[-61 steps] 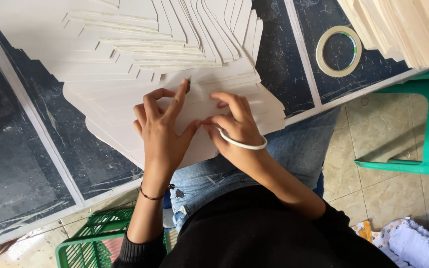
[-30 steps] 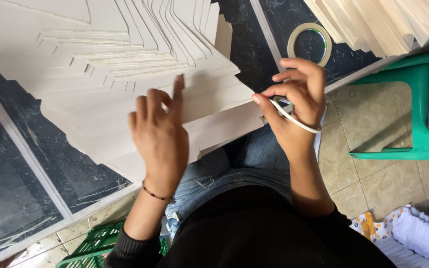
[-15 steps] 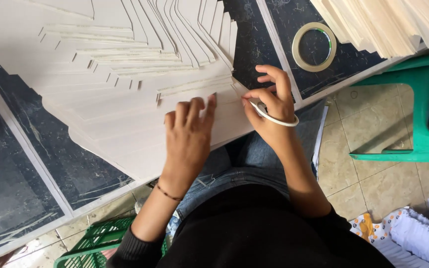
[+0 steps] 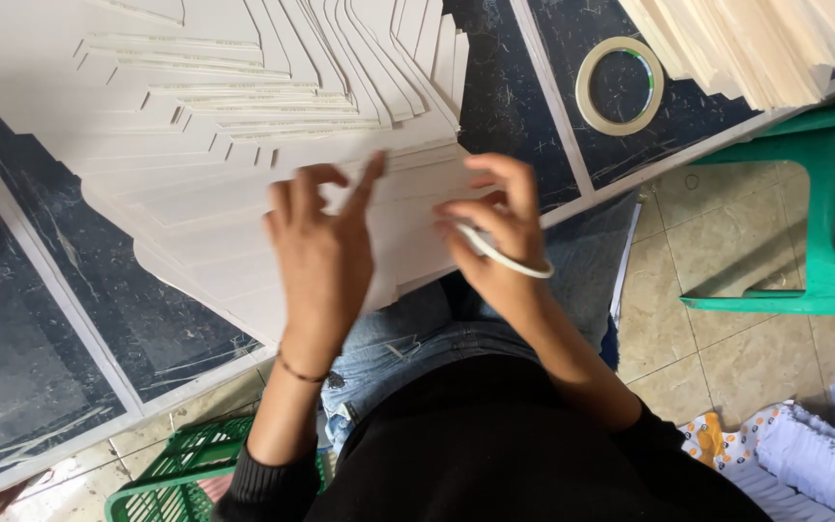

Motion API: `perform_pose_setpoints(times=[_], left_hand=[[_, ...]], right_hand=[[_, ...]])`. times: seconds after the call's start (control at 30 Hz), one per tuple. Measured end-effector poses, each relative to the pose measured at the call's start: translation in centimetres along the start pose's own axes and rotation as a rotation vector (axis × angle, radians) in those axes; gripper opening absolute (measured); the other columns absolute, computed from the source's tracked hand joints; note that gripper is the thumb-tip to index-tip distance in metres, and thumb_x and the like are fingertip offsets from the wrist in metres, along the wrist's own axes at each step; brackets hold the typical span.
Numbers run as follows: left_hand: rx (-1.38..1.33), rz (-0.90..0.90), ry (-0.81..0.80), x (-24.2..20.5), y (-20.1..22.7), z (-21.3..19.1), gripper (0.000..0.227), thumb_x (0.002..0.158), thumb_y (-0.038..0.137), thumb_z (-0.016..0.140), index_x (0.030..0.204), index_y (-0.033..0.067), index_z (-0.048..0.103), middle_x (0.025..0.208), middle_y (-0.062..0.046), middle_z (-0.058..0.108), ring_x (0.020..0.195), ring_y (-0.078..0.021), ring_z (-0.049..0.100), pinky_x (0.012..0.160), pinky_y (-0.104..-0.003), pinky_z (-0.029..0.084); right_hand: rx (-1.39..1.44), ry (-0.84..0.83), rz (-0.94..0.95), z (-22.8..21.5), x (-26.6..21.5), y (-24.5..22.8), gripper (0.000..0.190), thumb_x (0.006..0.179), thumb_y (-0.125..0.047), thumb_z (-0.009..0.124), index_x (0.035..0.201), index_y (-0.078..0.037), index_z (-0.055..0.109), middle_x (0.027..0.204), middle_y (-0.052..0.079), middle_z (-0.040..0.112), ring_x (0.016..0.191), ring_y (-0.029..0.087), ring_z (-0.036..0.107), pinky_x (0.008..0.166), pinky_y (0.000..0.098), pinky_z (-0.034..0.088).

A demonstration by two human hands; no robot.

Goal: The person applies a strip of clear adhesive tape along the edge of a stack of white paper sheets. They press the tape down firmly with their fingers to ensure it adheres to the paper stack.

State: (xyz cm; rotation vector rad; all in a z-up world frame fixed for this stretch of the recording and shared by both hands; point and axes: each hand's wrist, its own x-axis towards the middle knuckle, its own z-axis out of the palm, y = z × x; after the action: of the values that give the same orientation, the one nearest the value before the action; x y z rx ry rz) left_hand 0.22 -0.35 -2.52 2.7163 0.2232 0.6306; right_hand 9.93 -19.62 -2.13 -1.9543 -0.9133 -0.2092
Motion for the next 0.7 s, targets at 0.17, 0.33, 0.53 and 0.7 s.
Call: perform_pose_setpoints(times=[0.17, 0.33, 0.53, 0.7], left_hand=[[-0.144, -0.317, -0.111, -1.8, -1.9, -2.5, 0.076, 0.085, 0.01, 0.091, 0.157, 0.0218, 0.067, 0.12, -0.006, 0.048, 0.106, -0.0308, 0.044, 0.084, -0.044, 0.038], [-0.222, -0.388, -0.152, -2.6, -2.7, -1.9, 0.084, 0.087, 0.017, 0.093, 0.162, 0.03, 0.06, 0.126, -0.005, 0.051, 0.109, -0.0282, 0.043, 0.091, -0.043, 0.036], [-0.215, -0.379, -0.123, -2.7, -2.5, -1.8, 0.083, 0.086, 0.02, 0.095, 0.162, 0.0263, 0.061, 0.125, -0.007, 0.053, 0.108, -0.0283, 0.042, 0.092, -0.044, 0.035], [-0.232, -0.389, -0.116, -2.8, -2.6, -1.4, 0.085, 0.083, 0.018, 0.097, 0.16, 0.0256, 0.064, 0.125, -0.009, 0.053, 0.107, -0.0289, 0.041, 0.092, -0.044, 0.034]], right_hand=[[0.076, -0.133, -0.028, 4.3, 0.1, -2.5, 0.016, 0.084, 0.001, 0.087, 0.092, -0.01, 0.078, 0.143, 0.009, 0.058, 0.116, 0.033, 0.064, 0.09, 0.0428, 0.052], [0.001, -0.174, -0.04, 5.8, 0.2, -2.8, 0.018, 0.083, 0.0, 0.09, 0.093, -0.009, 0.077, 0.141, 0.01, 0.058, 0.114, 0.033, 0.061, 0.09, 0.0468, 0.052], [0.006, -0.18, -0.06, 4.5, -0.1, -2.0, 0.02, 0.089, 0.001, 0.089, 0.103, -0.005, 0.076, 0.148, 0.015, 0.055, 0.111, 0.034, 0.066, 0.088, 0.0423, 0.06], [0.05, -0.092, 0.024, -2.1, 1.1, 0.8, 0.017, 0.095, -0.002, 0.089, 0.099, -0.004, 0.072, 0.148, 0.016, 0.053, 0.11, 0.035, 0.068, 0.089, 0.0426, 0.061]])
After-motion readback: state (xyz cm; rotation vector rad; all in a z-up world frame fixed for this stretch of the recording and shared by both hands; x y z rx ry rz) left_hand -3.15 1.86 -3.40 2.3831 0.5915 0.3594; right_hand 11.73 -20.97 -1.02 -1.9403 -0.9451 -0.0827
